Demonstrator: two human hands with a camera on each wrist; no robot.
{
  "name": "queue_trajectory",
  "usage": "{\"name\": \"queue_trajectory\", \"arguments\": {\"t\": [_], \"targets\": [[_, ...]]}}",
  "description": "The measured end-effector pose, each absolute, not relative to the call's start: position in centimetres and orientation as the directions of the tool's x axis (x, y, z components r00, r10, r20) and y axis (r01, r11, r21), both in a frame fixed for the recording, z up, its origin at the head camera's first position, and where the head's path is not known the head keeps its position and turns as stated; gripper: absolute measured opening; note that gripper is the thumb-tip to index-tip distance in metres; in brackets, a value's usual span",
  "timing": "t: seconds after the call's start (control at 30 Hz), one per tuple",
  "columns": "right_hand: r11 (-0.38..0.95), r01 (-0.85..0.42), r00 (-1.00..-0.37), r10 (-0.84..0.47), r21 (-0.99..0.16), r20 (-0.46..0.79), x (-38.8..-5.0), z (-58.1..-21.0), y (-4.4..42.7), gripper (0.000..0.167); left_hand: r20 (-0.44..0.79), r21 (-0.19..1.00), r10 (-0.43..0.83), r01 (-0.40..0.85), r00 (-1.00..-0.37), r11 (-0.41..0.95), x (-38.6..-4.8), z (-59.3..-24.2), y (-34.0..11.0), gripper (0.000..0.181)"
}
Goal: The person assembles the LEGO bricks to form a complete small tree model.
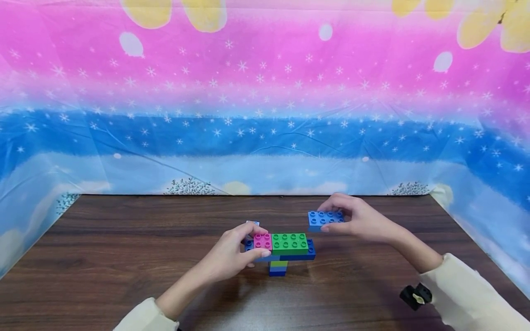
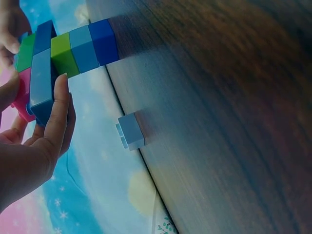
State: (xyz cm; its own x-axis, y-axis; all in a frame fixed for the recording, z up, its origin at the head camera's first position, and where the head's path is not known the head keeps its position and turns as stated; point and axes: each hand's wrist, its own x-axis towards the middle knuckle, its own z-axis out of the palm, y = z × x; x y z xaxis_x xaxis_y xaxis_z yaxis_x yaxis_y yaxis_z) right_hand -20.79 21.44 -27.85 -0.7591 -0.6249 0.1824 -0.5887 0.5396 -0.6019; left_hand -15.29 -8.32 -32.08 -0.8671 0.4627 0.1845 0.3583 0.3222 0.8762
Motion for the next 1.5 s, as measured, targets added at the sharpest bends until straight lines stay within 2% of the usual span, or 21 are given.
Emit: {"name": "queue_trajectory", "arguments": {"t": [0.3,0.53,0.7,1.0,1.5], "targets": [[0.501,-0.629,-0.72,-0.663,-0.595,0.203,-19.9,-27.1,19.3,0.027,0.175,0.868,0.455,0.355,-0.873,0.347,-15.3,-32.0,-8.3,0.029],[0.449,-0.678,-0.667,-0.708,-0.582,0.232,-19.5,-27.0,17.5,0.026,0.174,0.864,0.448,0.354,-0.877,0.359,-15.3,-31.9,-8.3,0.03],[0.433,-0.672,-0.657,-0.723,-0.601,0.213,-19.4,-27.3,16.5,0.028,0.17,0.857,0.446,0.355,-0.879,0.374,-15.3,-31.8,-8.3,0.031],[0.389,-0.717,-0.615,-0.744,-0.578,0.262,-19.0,-27.9,15.1,0.028,0.169,0.813,0.442,0.378,-0.881,0.443,-15.2,-31.7,-8.3,0.031],[0.378,-0.727,-0.611,-0.737,-0.574,0.288,-18.6,-28.4,14.0,0.028,0.196,0.798,0.435,0.401,-0.879,0.45,-15.2,-31.9,-8.3,0.035]]}}
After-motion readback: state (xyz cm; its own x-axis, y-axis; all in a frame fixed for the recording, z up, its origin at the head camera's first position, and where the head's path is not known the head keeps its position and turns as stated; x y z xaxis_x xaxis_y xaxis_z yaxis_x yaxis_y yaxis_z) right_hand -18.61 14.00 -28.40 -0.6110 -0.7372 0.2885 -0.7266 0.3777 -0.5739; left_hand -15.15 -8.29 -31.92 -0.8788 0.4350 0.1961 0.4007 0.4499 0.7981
